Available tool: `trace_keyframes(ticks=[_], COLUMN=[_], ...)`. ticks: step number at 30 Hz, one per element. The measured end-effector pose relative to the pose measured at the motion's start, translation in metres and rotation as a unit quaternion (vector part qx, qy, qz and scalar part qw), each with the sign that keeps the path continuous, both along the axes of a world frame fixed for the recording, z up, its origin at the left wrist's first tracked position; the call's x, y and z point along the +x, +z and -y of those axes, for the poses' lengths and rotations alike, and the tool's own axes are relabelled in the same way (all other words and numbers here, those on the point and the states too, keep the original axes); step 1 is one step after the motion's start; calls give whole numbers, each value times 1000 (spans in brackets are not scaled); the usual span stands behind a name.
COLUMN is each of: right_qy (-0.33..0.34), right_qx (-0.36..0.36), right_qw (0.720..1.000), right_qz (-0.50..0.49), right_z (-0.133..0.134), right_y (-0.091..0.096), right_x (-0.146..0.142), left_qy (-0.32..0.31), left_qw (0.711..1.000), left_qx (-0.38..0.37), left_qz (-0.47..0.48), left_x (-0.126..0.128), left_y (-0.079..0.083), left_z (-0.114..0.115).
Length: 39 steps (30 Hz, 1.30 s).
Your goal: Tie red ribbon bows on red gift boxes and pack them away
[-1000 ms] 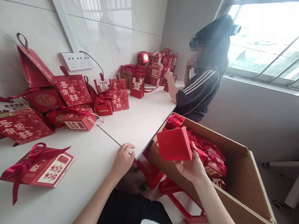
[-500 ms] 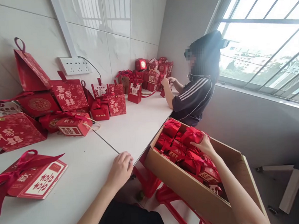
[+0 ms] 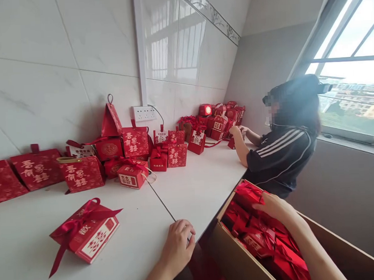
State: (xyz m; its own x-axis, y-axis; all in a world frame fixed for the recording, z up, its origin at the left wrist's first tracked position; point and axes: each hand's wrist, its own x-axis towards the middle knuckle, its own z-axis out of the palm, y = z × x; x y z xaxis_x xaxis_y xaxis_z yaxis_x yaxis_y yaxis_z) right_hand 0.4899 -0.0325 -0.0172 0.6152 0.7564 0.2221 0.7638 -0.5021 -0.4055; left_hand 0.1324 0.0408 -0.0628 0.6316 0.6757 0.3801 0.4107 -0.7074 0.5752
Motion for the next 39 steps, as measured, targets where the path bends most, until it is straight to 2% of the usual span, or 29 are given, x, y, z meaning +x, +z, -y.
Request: trace_keyframes(ticks=[2, 3, 5, 6, 8, 10, 12, 14, 17, 20, 28, 33, 39], right_qy=[179, 245, 349, 375, 390, 366, 330, 300, 283, 292, 325, 288, 237], right_qx=[-25, -27, -36, -37, -38, -37, -35, -29, -11, 0, -38, -39, -30], right_qw=[984, 969, 937, 926, 920, 930, 943, 953, 959, 956, 943, 953, 970], right_qz=[-2, -3, -1, 0, 0, 1, 0, 1, 10, 23, 52, 79, 37], right_z=[-47, -73, -126, -152, -199, -239, -269, -288, -298, -294, -270, -248, -243], right_y=[25, 35, 49, 52, 50, 43, 34, 26, 16, 13, 30, 38, 26], right_x=[-48, -75, -131, -156, -198, -227, -245, -256, -262, -261, -244, -252, -262], left_qy=[5, 5, 2, 1, 3, 9, 11, 5, 2, 15, -1, 5, 6], left_qw=[1000, 999, 998, 998, 996, 995, 996, 996, 998, 999, 997, 996, 996], left_qx=[-24, -36, -58, -68, -84, -85, -68, -42, -23, -26, -53, -72, -76], left_qz=[8, 9, 11, 14, 24, 41, 62, 72, 54, 32, 53, 47, 45], left_x=[1, 1, 0, -1, -2, -2, 2, 8, 21, 27, 9, 9, 5], left_y=[2, 2, 3, 2, -1, -9, -22, -41, -67, -75, -33, -27, -22], left_z=[0, 0, 1, 1, 1, 0, -1, -4, -9, -10, 3, 6, 8])
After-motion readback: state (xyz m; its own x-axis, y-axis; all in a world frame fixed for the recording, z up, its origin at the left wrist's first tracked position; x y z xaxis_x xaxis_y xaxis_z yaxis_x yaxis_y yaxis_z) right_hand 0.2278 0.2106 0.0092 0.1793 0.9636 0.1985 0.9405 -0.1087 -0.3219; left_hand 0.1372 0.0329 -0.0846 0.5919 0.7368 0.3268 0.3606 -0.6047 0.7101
